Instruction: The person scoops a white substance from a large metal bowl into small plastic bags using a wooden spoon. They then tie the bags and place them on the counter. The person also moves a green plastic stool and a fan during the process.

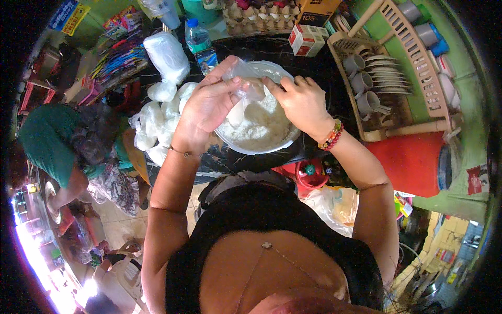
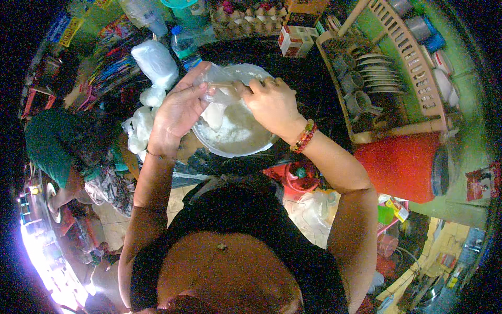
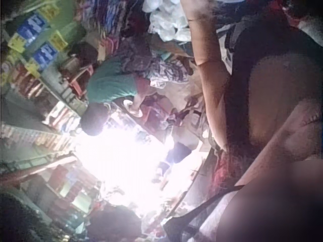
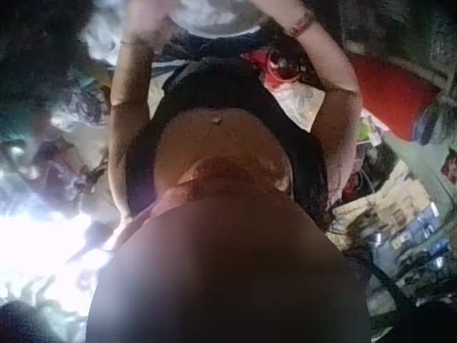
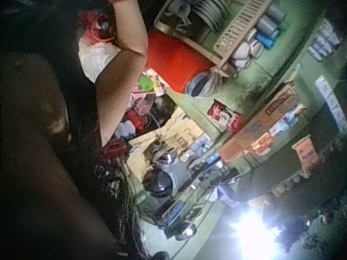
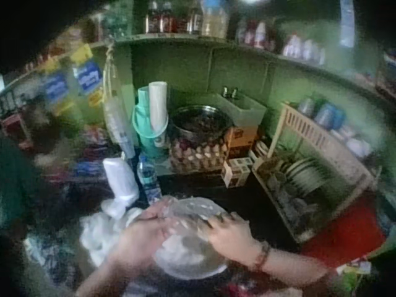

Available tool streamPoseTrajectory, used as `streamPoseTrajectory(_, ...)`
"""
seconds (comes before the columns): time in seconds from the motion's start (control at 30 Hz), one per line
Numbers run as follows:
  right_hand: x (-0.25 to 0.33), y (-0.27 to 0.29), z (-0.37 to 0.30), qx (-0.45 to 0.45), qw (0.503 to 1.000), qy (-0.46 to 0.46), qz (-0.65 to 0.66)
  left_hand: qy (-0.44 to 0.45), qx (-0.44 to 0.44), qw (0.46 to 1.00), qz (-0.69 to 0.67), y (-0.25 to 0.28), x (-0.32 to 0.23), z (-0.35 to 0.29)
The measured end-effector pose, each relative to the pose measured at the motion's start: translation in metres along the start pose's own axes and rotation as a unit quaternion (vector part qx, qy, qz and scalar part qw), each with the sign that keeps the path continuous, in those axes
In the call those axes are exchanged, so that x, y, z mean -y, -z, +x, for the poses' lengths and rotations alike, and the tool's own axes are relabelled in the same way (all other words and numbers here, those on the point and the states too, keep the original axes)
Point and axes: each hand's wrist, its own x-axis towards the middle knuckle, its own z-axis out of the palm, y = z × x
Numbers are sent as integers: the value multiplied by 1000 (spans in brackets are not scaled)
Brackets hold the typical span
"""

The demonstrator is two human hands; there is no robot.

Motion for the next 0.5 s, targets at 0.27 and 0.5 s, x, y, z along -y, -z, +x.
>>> streamPoseTrajectory(0.27,-10,30,10,24,992,-105,71,41,-22,998,-46,21,-12,8)
streamPoseTrajectory(0.5,-15,3,-18,186,950,-245,57,27,20,998,-58,17,-27,-1)
